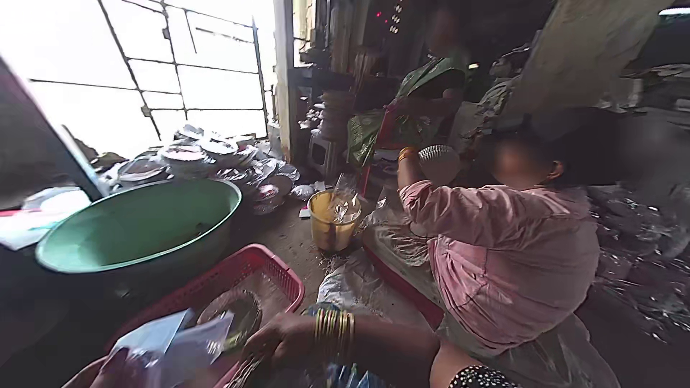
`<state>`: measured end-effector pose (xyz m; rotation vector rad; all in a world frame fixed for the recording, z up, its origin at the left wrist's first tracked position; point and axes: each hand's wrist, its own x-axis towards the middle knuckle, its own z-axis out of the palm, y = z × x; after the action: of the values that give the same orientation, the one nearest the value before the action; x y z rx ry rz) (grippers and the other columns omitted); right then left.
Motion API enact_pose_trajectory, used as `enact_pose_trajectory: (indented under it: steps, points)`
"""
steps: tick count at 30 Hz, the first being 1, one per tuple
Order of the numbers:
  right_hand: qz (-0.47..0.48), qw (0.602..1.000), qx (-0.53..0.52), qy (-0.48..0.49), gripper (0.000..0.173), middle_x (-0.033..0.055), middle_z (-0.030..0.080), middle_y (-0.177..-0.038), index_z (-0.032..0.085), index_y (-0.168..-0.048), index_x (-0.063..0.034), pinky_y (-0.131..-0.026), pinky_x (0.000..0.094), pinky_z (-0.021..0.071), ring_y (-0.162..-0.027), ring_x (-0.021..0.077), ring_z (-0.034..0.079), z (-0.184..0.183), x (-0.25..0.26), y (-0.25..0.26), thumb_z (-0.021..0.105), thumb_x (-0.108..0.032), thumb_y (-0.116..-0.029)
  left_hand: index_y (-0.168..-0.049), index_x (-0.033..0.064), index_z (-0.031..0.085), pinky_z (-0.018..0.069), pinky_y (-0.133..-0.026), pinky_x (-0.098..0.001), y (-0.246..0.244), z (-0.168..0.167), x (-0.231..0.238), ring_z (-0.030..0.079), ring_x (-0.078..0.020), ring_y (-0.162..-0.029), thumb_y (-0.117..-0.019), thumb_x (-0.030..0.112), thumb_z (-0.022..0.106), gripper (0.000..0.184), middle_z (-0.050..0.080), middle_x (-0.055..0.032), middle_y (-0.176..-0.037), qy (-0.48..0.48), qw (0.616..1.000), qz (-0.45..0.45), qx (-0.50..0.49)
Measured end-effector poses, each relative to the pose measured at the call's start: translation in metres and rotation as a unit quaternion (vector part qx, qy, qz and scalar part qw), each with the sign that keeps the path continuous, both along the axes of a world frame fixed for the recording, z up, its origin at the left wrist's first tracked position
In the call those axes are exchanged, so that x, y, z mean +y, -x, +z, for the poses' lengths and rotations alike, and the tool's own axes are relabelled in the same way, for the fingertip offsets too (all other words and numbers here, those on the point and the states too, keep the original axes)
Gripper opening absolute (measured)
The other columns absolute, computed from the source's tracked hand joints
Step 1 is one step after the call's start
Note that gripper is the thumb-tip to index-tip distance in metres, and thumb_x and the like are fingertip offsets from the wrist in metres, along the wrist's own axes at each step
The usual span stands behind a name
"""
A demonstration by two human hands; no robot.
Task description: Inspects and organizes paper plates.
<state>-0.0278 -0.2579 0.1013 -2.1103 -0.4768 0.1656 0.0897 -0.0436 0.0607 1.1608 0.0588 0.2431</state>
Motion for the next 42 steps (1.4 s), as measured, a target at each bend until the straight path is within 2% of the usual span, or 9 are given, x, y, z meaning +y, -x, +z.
enact_pose_trajectory:
  steps: [5,9,14,18,22,25,35,40,42]
  points:
    - [0.011,0.996,0.091,-0.019,0.027,0.0206,0.069,-0.109,0.065,-0.116,0.0133,-0.092,0.0347,0.053,-0.099,0.0158,0.065,-0.026,-0.02,0.022,0.058,0.009,-0.0901,-0.121,-0.0117,0.06,0.052,-0.085,-0.0335,0.043,-0.067,0.012,0.061,-0.0139,-0.089,-0.1006,0.014,0.063,0.033,0.065,-0.0192,-0.106,-0.174,0.965,0.048,0.191]
    - [0.051,0.993,0.105,0.033,0.03,0.0089,0.068,-0.118,0.067,-0.12,0.004,-0.09,0.0236,0.0541,-0.102,0.0035,0.064,-0.023,-0.025,0.014,0.06,-0.002,-0.0909,-0.1,-0.008,0.065,0.0525,-0.077,-0.0332,0.053,-0.087,0.026,0.06,-0.0139,-0.078,-0.0968,0.016,0.07,0.024,0.063,-0.0123,-0.087,-0.187,0.965,0.028,0.179]
    - [0.126,0.987,0.021,0.099,0.043,0.0103,0.052,-0.149,0.073,-0.125,-0.0149,-0.094,0.044,0.0551,-0.122,0.0208,0.061,-0.02,0.012,-0.004,0.073,-0.012,-0.0818,-0.079,0.006,0.058,0.046,-0.06,-0.0204,0.069,-0.085,0.033,0.049,-0.0007,-0.059,-0.0927,0.017,0.076,0.026,0.053,0.005,-0.067,-0.138,0.984,0.012,0.111]
    - [0.162,0.976,0.077,0.122,0.049,0.0148,0.032,-0.164,0.07,-0.13,-0.0146,-0.089,0.0437,0.0564,-0.122,0.0246,0.061,-0.023,0.051,-0.022,0.075,-0.006,-0.0816,-0.067,0.0121,0.052,0.0422,-0.053,-0.0187,0.07,-0.097,0.038,0.045,0.0006,-0.053,-0.0901,0.014,0.078,0.035,0.049,0.0084,-0.059,-0.089,0.992,-0.001,0.086]
    - [0.175,0.969,0.109,0.137,0.053,0.0128,0.04,-0.159,0.065,-0.134,-0.011,-0.078,0.0397,0.0554,-0.104,0.0206,0.064,-0.042,0.072,-0.045,0.073,-0.002,-0.0827,-0.068,0.0103,0.057,0.0465,-0.053,-0.0181,0.077,-0.092,0.044,0.051,0.001,-0.053,-0.0904,0.008,0.076,0.029,0.055,0.0078,-0.059,-0.059,0.994,-0.04,0.085]
    - [0.181,0.968,0.131,0.113,0.05,0.0137,0.052,-0.148,0.064,-0.133,-0.0021,-0.094,0.0408,0.0543,-0.12,0.0224,0.061,-0.051,0.068,-0.06,0.072,0.003,-0.0832,-0.068,0.0094,0.058,0.0503,-0.055,-0.0184,0.078,-0.091,0.054,0.056,0.0004,-0.054,-0.0883,-0.001,0.075,0.028,0.06,0.0071,-0.06,-0.053,0.993,-0.07,0.078]
    - [0.105,0.98,0.031,0.167,0.042,0.0151,0.058,-0.142,0.069,-0.125,-0.0008,-0.107,0.0489,0.0472,-0.131,0.0263,0.056,-0.017,-0.012,-0.089,0.072,-0.003,-0.0832,-0.083,0.0005,0.057,0.0484,-0.062,-0.0348,0.061,-0.089,0.086,0.053,-0.0145,-0.063,-0.0878,0.007,0.078,0.023,0.059,-0.0082,-0.076,-0.319,0.943,-0.007,0.097]
    - [0.076,0.975,0.009,0.208,0.045,0.0155,0.057,-0.145,0.069,-0.127,-0.0019,-0.104,0.0584,0.0454,-0.129,0.0318,0.057,-0.014,-0.022,-0.09,0.072,0.003,-0.0832,-0.094,-0.0081,0.068,0.0566,-0.085,-0.0526,0.059,-0.103,0.081,0.069,-0.036,-0.098,-0.0863,-0.005,0.068,0.008,0.068,-0.0236,-0.114,-0.505,0.858,0.096,-0.02]
    - [0.09,0.971,-0.013,0.221,0.045,0.0154,0.057,-0.146,0.068,-0.129,-0.002,-0.106,0.059,0.0451,-0.131,0.0325,0.057,-0.014,-0.022,-0.084,0.071,0.003,-0.0845,-0.097,-0.0073,0.07,0.0563,-0.087,-0.0556,0.064,-0.105,0.076,0.07,-0.0394,-0.101,-0.0834,-0.008,0.068,0.014,0.069,-0.0246,-0.112,-0.558,0.823,0.09,-0.066]
